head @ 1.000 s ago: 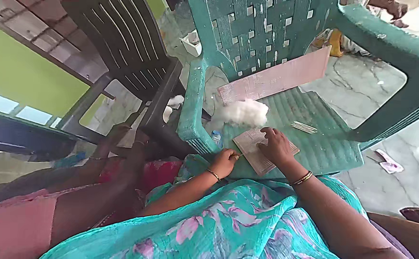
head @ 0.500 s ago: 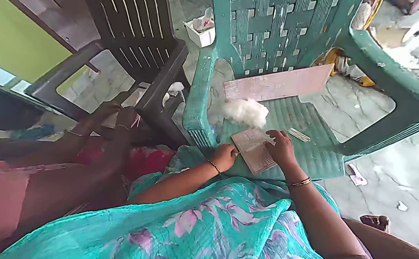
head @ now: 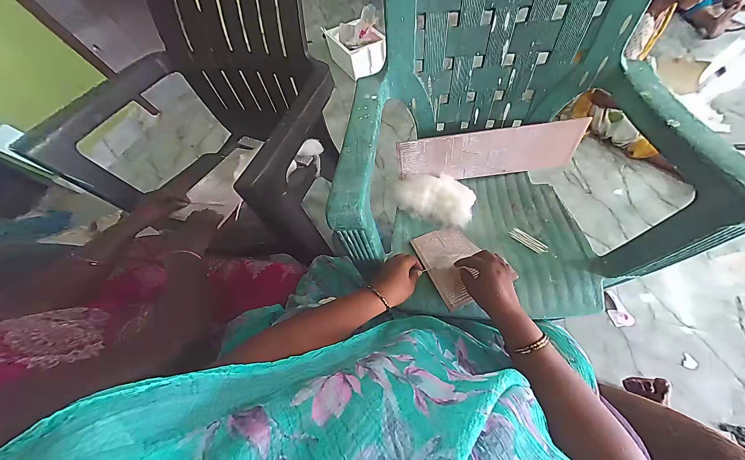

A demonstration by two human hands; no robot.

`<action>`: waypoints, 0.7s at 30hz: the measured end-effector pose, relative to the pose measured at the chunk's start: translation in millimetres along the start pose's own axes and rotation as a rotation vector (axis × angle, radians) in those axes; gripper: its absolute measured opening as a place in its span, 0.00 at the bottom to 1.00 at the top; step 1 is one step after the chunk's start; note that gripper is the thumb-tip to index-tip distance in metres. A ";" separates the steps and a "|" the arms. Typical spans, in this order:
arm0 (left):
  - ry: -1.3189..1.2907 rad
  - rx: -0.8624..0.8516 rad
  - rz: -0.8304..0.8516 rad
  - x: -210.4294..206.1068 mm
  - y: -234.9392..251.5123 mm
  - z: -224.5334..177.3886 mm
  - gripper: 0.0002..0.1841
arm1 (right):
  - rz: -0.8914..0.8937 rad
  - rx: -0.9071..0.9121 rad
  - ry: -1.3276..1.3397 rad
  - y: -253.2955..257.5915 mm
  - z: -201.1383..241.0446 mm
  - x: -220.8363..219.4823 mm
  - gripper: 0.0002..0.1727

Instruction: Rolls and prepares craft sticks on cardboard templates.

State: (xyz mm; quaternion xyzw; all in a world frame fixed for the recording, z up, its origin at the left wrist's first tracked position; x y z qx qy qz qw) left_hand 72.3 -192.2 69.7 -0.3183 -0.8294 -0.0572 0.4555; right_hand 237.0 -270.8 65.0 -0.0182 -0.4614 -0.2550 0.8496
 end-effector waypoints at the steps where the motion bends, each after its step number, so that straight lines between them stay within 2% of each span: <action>1: 0.005 0.001 0.005 -0.6 0.1 0.3 0.16 | 0.012 0.014 0.005 -0.8 1.2 -3.2 0.12; 6: 0.019 0.002 0.011 -1.1 1.2 0.9 0.17 | 0.038 0.048 0.009 -2.6 7.4 -11.3 0.13; 11: 0.010 -0.004 0.001 -2.0 4.7 3.0 0.17 | -0.110 0.021 0.027 11.7 4.6 -2.4 0.14; 13: 0.008 -0.002 0.001 -3.5 5.8 4.0 0.17 | -0.107 0.099 0.005 20.5 9.2 -8.5 0.17; 16: 0.015 0.004 0.002 -5.3 7.9 4.9 0.17 | 0.073 0.288 -0.083 29.1 20.1 -32.5 0.23; 19: 0.011 0.006 0.006 -7.0 8.3 4.8 0.17 | 0.280 0.335 -0.259 27.1 21.4 -52.4 0.35; 21: 0.005 0.008 0.008 -7.8 7.9 5.3 0.16 | 0.334 0.354 -0.326 22.3 17.6 -56.9 0.40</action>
Point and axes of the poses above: each hand's wrist, its own y-axis towards the middle knuckle, its own x-axis out of the back of the hand, z = x × y, the point moved 7 cm from there along y, towards the middle knuckle, and after that the axes turned 15 degrees about -z, right-handed, at the moved point
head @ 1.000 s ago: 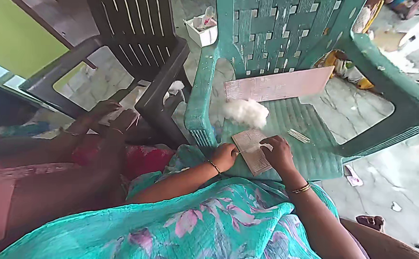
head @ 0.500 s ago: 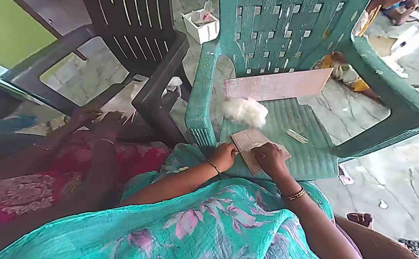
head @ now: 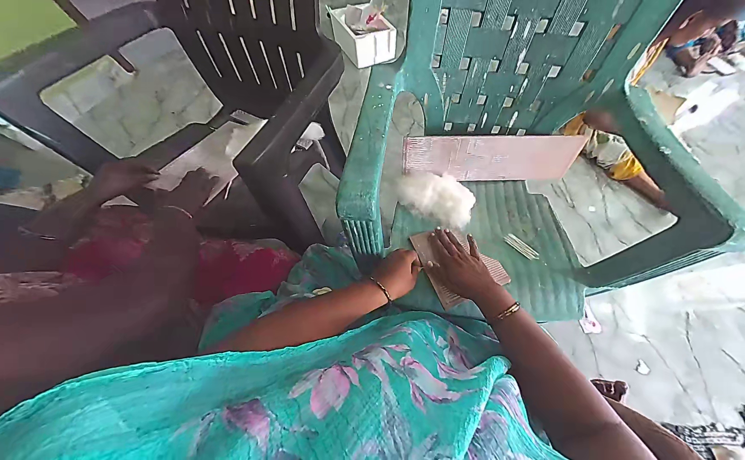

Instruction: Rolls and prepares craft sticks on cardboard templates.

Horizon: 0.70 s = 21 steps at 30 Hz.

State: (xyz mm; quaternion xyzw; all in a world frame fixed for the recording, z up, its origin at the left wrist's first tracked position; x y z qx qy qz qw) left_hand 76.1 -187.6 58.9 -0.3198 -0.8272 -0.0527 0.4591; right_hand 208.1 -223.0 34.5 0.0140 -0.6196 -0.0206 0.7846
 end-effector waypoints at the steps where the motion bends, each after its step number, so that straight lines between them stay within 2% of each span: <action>1: -0.002 -0.004 0.005 -0.8 -0.6 0.5 0.16 | 0.032 0.005 -0.013 -4.5 0.5 -0.5 0.41; 6: -0.028 -0.067 0.090 -9.1 -12.3 -3.7 0.17 | 0.180 0.023 -0.036 -51.9 4.6 4.9 0.47; 10: -0.042 -0.107 0.166 -18.1 -21.5 -10.5 0.17 | 0.140 0.049 -0.056 -77.4 -0.6 2.0 0.48; 13: -0.049 -0.107 0.159 -16.8 -21.1 -11.9 0.18 | 0.077 0.039 -0.018 -75.1 -1.9 5.0 0.45; 18: -0.116 -0.057 0.059 -4.9 -11.3 -6.2 0.18 | -0.091 -0.093 0.033 -52.4 -14.7 29.6 0.42; 21: -0.115 -0.026 0.024 1.1 -5.9 -0.8 0.18 | -0.106 -0.140 0.025 -32.1 -21.3 38.8 0.40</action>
Point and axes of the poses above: each hand's wrist, its own y-axis towards the middle knuckle, its own x-axis out of the back of the hand, z = x × y, the point moved 7 cm from there along y, towards the middle knuckle, and after that the axes turned 15 degrees about -z, right-handed, at the moved point
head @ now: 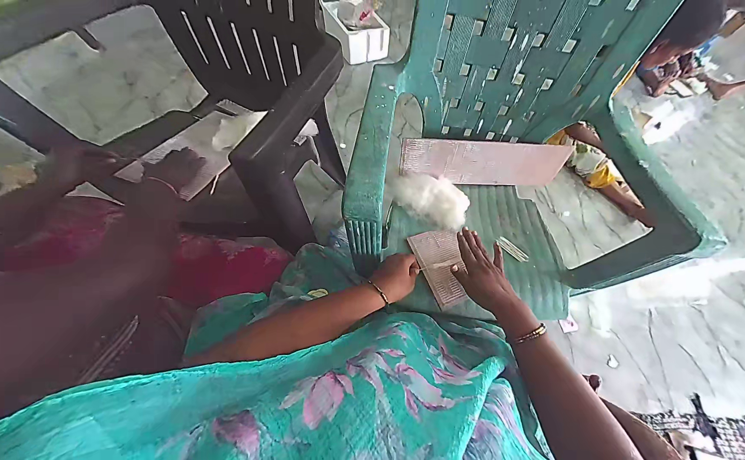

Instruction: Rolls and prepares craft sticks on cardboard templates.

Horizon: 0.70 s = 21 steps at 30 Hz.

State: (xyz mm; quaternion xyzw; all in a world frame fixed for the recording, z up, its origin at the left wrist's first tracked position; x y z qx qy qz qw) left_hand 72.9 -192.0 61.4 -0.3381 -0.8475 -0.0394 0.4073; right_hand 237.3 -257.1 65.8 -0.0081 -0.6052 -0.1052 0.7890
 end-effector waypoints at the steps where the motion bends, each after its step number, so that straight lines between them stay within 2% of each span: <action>1: 0.007 0.011 -0.003 1.7 1.0 1.1 0.18 | 0.004 0.006 -0.002 5.8 0.7 0.9 0.39; 5: 0.034 0.038 -0.003 3.6 1.4 4.3 0.18 | 0.032 0.053 0.003 19.2 6.8 -3.9 0.29; 9: 0.033 0.034 -0.009 3.8 2.0 4.4 0.18 | -0.241 0.065 0.118 19.8 9.6 6.7 0.19; 11: 0.021 0.030 -0.031 4.1 2.2 4.4 0.18 | -0.299 0.012 0.154 15.4 11.1 12.7 0.12; 21: 0.021 0.048 -0.029 4.8 -0.8 10.4 0.19 | -0.225 -0.051 0.070 8.1 -3.9 4.4 0.10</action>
Point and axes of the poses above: each hand's wrist, its own y-axis towards the middle knuckle, its own x-axis out of the back of the hand, z = x × y, the point moved 7 cm from there along y, towards the middle knuckle, and after that the axes turned 15 degrees about -z, right-handed, at the moved point
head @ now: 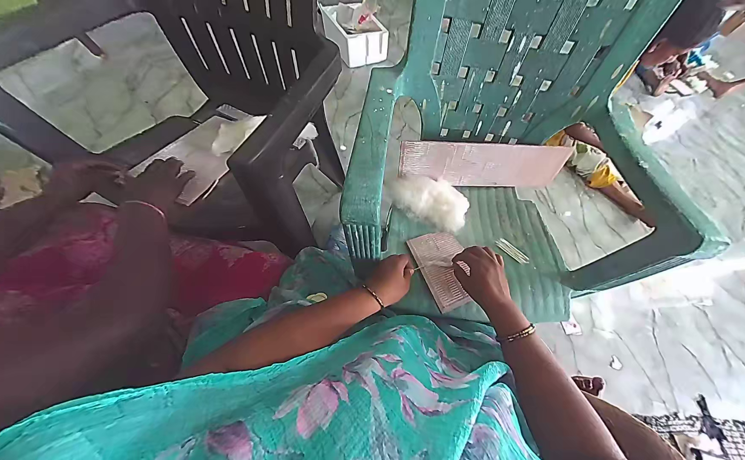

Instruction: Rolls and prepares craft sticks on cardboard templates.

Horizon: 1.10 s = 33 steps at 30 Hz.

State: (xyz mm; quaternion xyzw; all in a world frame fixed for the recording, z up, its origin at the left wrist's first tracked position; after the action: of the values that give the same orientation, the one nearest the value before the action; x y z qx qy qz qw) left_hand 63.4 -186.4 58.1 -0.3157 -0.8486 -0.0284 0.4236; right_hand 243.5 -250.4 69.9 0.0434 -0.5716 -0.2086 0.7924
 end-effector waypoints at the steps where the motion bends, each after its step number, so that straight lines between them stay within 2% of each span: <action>1: -0.005 -0.002 -0.001 0.2 0.1 -0.5 0.19 | -0.004 0.000 0.004 -0.1 -0.4 -0.2 0.11; 8: -0.002 -0.004 0.006 -1.0 -0.4 1.2 0.19 | 0.016 0.017 -0.017 -1.0 -0.2 -4.3 0.11; 14: 0.027 -0.004 0.013 -1.8 -1.4 0.6 0.19 | -0.129 0.090 -0.057 0.2 -1.8 -8.3 0.10; 16: 0.034 -0.012 0.006 -2.8 0.3 0.7 0.19 | -0.137 0.054 -0.059 2.4 -4.1 -7.8 0.10; 19: 0.039 -0.035 -0.011 -2.6 0.7 -0.9 0.18 | -0.129 -0.047 -0.059 9.0 -5.1 -3.8 0.11; 22: 0.055 -0.040 -0.024 -1.8 1.2 -2.7 0.18 | -0.160 0.009 -0.014 16.5 7.4 -6.1 0.17; 24: 0.067 -0.046 -0.033 -2.2 1.7 -2.7 0.18 | -0.058 0.106 0.014 18.9 21.0 -19.4 0.19; 25: 0.072 -0.055 -0.031 -2.5 2.1 -2.9 0.18 | 0.060 0.127 0.004 18.4 26.4 -28.8 0.23; 27: 0.077 -0.070 -0.020 -3.0 1.9 -3.6 0.17 | 0.291 0.140 -0.056 9.2 30.0 -45.7 0.35; 29: 0.074 -0.072 0.012 -4.0 0.0 -3.0 0.17 | 0.401 0.144 -0.102 -3.8 29.3 -49.2 0.41; 33: 0.068 -0.102 0.117 -14.7 -9.7 -5.4 0.18 | 0.551 0.168 -0.151 -45.6 20.3 -28.8 0.46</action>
State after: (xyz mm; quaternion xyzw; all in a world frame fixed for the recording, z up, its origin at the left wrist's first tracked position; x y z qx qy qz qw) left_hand 68.2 -203.4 52.9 -0.3847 -0.8113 -0.0577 0.4364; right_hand 204.4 -277.5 37.3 -0.0636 -0.6343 0.0597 0.7681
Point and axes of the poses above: each hand's wrist, its own y-axis towards the middle knuckle, its own x-axis out of the back of the hand, z = x × y, the point moved 7 cm from there along y, towards the middle knuckle, and after that the axes turned 15 degrees about -z, right-handed, at the moved point
